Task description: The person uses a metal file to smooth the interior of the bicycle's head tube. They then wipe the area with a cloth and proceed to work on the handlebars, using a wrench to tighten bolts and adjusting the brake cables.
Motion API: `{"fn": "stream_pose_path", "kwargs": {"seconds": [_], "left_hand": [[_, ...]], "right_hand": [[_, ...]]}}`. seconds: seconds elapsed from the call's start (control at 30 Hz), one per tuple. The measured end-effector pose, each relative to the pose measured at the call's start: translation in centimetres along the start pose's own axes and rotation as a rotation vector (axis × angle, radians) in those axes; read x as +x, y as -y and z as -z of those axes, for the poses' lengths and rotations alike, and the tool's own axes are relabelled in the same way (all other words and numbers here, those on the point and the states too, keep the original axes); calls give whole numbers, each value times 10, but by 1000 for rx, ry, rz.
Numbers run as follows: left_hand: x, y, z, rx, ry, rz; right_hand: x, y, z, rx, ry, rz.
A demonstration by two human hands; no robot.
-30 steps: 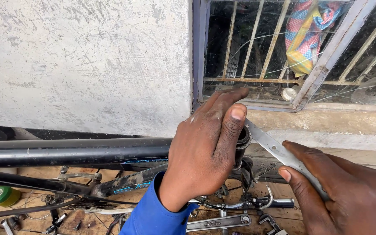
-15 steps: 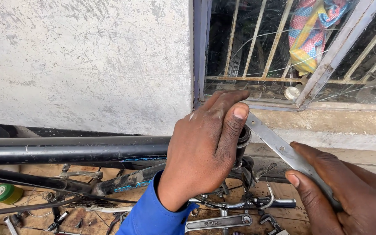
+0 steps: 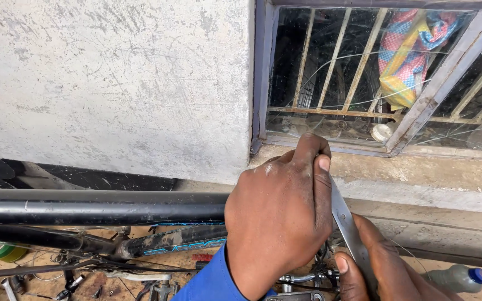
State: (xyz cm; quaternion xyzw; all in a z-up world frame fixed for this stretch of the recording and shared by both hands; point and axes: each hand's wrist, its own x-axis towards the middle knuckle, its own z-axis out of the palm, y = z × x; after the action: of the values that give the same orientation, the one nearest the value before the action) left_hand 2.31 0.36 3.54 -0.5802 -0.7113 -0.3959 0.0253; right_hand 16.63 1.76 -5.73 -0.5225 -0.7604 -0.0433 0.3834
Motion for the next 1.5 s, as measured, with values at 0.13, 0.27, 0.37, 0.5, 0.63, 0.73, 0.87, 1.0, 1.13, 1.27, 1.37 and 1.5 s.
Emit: {"fn": "stream_pose_path", "kwargs": {"seconds": [0.13,0.27,0.37,0.5,0.63,0.73,0.87,1.0,1.13,1.27,1.37,1.5], "left_hand": [[-3,1,0,8,21,-18],[1,3,-2,33,-29,-79],[3,4,-3,21,33,-55],[2,6,-4,24,8,-112],[2,7,-6,29,3,-125],[-2,9,-1,-9,-26,-154],[-7,9,16,-181,1,-95],[-8,16,19,-408,6,-116],[-10,15,26,-544,73,-71],[-12,15,16,-407,36,-122],[-12,14,16,-316,-36,-163],[-14,19,12,-234,-81,-250]], "right_hand": [[-18,-2,-21,205,15,-206],[-12,16,-7,285,0,-221],[-11,19,-5,209,-33,-168],[-12,19,-4,198,-99,-89],[2,19,11,299,-119,34],[13,17,25,194,118,-102],[22,6,42,173,103,-54],[25,-19,54,189,123,69],[46,-36,51,69,295,189],[78,-59,48,-4,378,409],[95,-63,44,36,421,599],[98,-65,35,-34,463,621]]}}
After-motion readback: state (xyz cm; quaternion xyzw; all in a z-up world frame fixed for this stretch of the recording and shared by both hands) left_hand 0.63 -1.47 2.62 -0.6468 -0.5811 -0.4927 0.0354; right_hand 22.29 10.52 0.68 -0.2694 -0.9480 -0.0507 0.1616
